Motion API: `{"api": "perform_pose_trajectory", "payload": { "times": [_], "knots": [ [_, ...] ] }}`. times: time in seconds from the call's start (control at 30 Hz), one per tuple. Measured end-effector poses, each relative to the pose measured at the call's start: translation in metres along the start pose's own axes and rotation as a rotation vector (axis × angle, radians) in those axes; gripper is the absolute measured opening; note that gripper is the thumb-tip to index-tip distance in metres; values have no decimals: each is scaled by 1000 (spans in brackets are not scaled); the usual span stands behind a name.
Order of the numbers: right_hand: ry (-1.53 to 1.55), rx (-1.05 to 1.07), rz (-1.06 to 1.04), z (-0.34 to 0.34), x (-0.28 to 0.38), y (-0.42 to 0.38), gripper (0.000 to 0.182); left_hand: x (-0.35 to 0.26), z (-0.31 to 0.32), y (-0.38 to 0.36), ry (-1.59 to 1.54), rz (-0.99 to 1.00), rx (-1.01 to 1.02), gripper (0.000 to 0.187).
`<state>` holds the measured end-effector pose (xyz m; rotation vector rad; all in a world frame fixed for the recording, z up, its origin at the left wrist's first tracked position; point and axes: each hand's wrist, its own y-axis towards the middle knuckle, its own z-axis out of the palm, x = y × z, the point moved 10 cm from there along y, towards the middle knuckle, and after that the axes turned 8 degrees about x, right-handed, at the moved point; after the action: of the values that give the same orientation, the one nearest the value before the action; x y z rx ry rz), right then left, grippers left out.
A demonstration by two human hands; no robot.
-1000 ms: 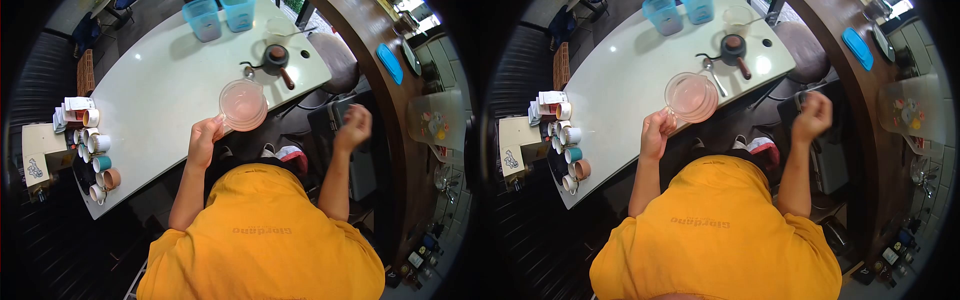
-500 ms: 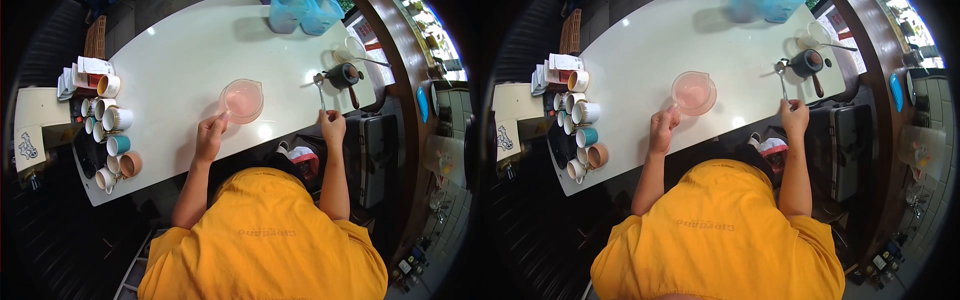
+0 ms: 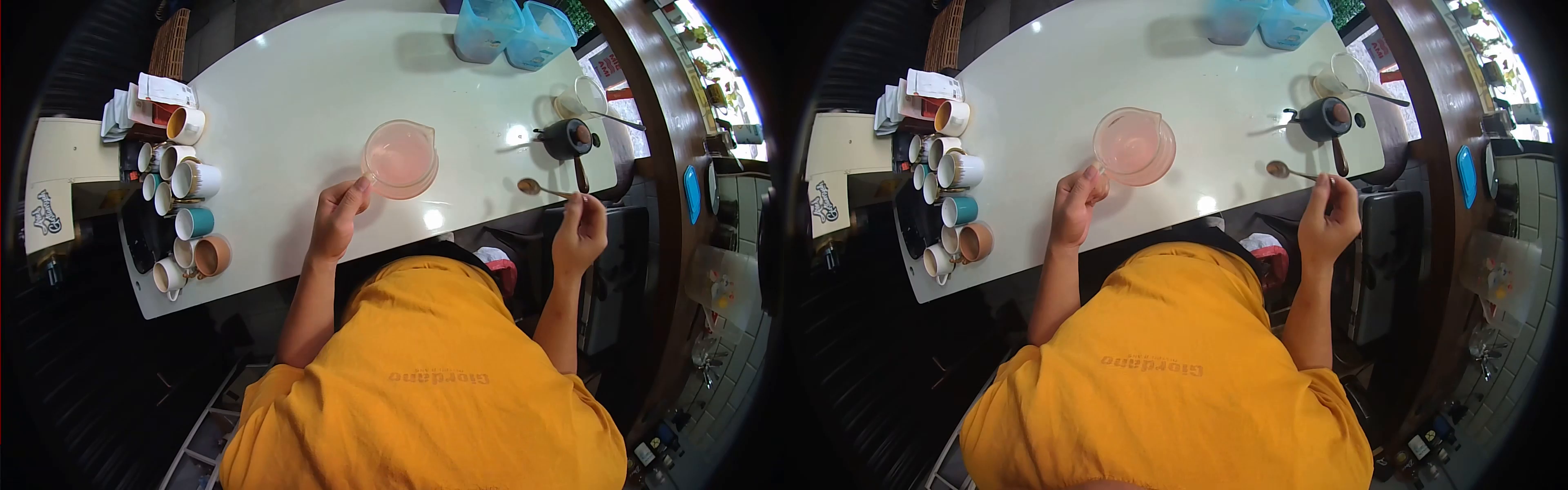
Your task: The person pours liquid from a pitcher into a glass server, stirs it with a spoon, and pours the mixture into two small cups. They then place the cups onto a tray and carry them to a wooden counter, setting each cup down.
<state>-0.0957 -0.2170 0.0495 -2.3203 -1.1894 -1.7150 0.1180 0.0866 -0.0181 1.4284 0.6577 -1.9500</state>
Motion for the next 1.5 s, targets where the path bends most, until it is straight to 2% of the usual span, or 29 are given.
{"api": "perform_pose_trajectory", "payload": {
  "times": [0.03, 0.1, 0.13, 0.17, 0.23, 0.3, 0.37, 0.47, 0.6, 0.9, 1.33, 1.5],
  "knots": [
    [6, -3, 1, 0, 6, 2, 9, -1, 4, 0, 6, 1, 0, 45],
    [347, -172, -32, -12, 31, 8, 8, -2, 15, 1, 18, -19, 28, 44],
    [502, -161, -63, -11, 38, 14, 9, -2, 20, 2, 24, -19, 30, 44],
    [506, -165, -57, -7, 51, 19, 9, -1, 25, 2, 13, -23, 35, 44],
    [699, -165, -136, 2, 78, 26, 9, 3, 32, 2, 6, -34, 42, 44],
    [641, -101, -213, 12, 95, 27, 10, 6, 41, 2, -44, -30, 68, 43],
    [501, 48, -281, 27, 114, 24, 10, 5, 50, 1, -34, -40, 70, 43],
    [247, 223, -563, 51, 137, 20, 15, 7, 58, -1, -15, -53, 68, 43],
    [40, 304, -725, 72, 143, 10, 19, 13, 65, -4, 29, -108, 65, 44],
    [-79, 371, -680, 91, 134, 10, 15, 18, 70, -6, 53, -112, 47, 45],
    [-61, 429, -640, 103, 129, 7, 14, 19, 71, -6, 85, -151, 21, 44],
    [-37, 568, -574, 109, 128, 6, 12, 23, 64, -6, 24, -124, -4, 43]
  ]
}}
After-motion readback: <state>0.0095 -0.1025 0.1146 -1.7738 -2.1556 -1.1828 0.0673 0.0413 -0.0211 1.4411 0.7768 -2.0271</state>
